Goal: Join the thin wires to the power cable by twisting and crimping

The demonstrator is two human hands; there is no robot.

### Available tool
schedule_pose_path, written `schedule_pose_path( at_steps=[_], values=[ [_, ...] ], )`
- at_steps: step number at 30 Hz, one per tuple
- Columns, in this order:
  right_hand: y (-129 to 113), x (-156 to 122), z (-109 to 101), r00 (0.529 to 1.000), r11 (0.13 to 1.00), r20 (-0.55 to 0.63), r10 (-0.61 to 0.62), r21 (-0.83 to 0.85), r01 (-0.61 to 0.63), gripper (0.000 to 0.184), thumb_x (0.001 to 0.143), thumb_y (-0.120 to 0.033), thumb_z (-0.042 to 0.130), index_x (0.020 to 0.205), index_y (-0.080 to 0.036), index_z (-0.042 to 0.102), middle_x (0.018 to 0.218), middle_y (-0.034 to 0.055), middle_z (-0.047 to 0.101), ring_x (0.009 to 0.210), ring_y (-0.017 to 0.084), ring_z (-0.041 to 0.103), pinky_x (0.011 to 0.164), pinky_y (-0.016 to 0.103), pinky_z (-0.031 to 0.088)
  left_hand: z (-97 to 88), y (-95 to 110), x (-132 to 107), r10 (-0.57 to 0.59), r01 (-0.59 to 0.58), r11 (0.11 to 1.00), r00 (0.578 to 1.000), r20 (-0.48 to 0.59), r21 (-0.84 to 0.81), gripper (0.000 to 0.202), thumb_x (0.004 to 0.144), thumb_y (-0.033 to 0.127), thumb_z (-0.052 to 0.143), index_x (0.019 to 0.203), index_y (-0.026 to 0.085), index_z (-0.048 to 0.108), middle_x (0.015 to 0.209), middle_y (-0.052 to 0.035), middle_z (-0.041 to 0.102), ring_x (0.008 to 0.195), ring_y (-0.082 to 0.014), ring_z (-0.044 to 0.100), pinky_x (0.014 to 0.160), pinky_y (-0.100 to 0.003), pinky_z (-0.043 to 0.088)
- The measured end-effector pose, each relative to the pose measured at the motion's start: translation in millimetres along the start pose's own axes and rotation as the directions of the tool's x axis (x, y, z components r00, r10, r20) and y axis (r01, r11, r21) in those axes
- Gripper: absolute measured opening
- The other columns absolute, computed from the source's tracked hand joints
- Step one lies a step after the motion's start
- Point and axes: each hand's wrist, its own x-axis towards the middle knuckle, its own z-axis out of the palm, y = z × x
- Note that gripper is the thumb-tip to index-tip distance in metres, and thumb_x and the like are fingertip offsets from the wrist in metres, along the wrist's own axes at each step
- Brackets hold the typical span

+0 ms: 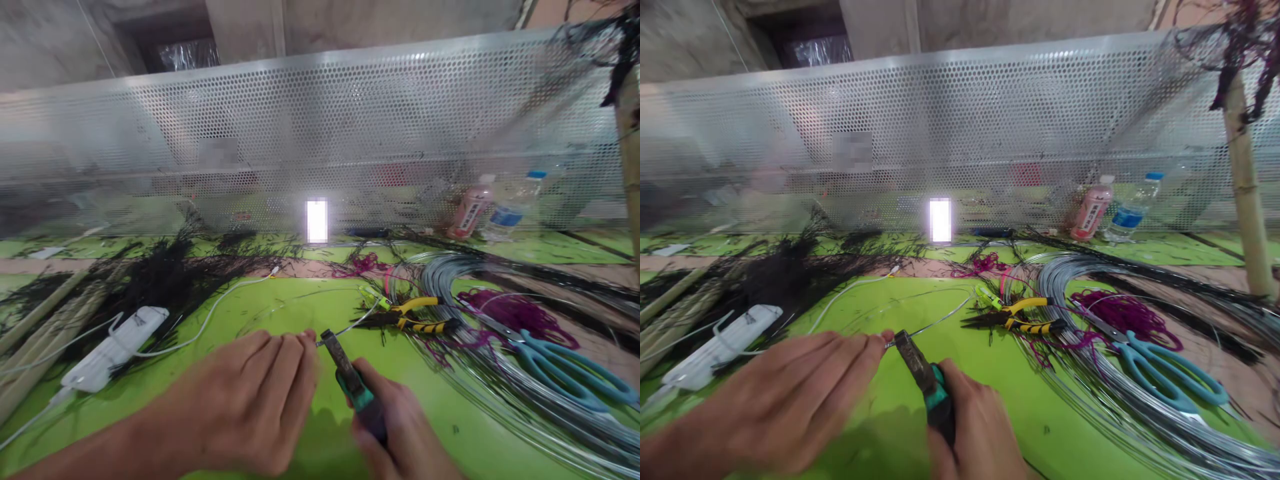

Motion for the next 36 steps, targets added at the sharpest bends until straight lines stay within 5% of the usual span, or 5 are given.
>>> schedule_pose_path(
  at_steps=[3, 8, 15, 26, 36],
  values=[
    [-1, 3, 0, 1.000, 1.000, -0.019, 0.004, 0.008, -0.004, 0.044, 0.087, -0.021, 0.045, 0.128, -0.011, 0.053, 0.091, 0.0098, 0.074, 0.077, 0.021, 0.071, 0.069, 0.030, 0.056, 3.5, 8, 2, -0.385, 0.408, 0.892, 0.912, 0.144, -0.197, 0.017, 0.097, 0.018, 0.055, 0.107, 0.019, 0.068, 0.080, -0.0027, 0.077, 0.066, -0.0191, 0.072, 0.060, -0.029, 0.056],
    [-11, 10, -6, 0.988, 0.991, 0.094, 0.121, 0.049, -0.126, 0.028, 0.082, -0.018, 0.043, 0.103, -0.017, 0.061, 0.081, 0.0068, 0.071, 0.068, 0.020, 0.066, 0.059, 0.028, 0.049, -0.5, -12, 9, -0.394, 0.859, -0.200, 0.370, 0.841, -0.471, 0.041, 0.088, 0.049, 0.069, 0.120, 0.024, 0.063, 0.104, -0.0040, 0.076, 0.088, -0.0202, 0.076, 0.075, -0.029, 0.062],
    [1, -5, 14, 0.992, 0.994, -0.073, 0.100, 0.048, -0.096, 0.042, 0.088, -0.023, 0.041, 0.127, -0.016, 0.056, 0.086, 0.0083, 0.070, 0.075, 0.022, 0.067, 0.068, 0.033, 0.052, 4.0, -23, 9, -0.377, 0.686, -0.527, 0.340, 0.861, -0.502, 0.042, 0.073, 0.032, 0.084, 0.107, 0.015, 0.066, 0.097, -0.0065, 0.074, 0.086, -0.0176, 0.073, 0.075, -0.026, 0.059],
    [-5, -7, 11, 0.992, 0.992, -0.023, 0.128, 0.024, -0.127, 0.042, 0.090, -0.025, 0.044, 0.130, -0.016, 0.056, 0.096, 0.0105, 0.072, 0.085, 0.024, 0.068, 0.074, 0.033, 0.054, -2.6, 22, -21, -0.624, 0.639, 0.323, 0.698, 0.351, -0.698, 0.019, 0.092, 0.032, 0.064, 0.108, 0.029, 0.073, 0.112, -0.0030, 0.077, 0.114, -0.0271, 0.070, 0.105, -0.042, 0.053],
    [-13, 10, -7, 0.996, 0.998, 0.066, 0.059, 0.012, -0.060, 0.030, 0.082, -0.018, 0.045, 0.107, -0.018, 0.061, 0.084, 0.0070, 0.072, 0.069, 0.020, 0.067, 0.061, 0.029, 0.052, 8.2, -41, -3, -0.023, 0.715, -0.570, 0.480, 0.877, -0.406, 0.032, 0.097, 0.046, 0.061, 0.099, 0.015, 0.070, 0.091, -0.0053, 0.073, 0.060, -0.0089, 0.069, 0.053, -0.015, 0.050]
  ],
)
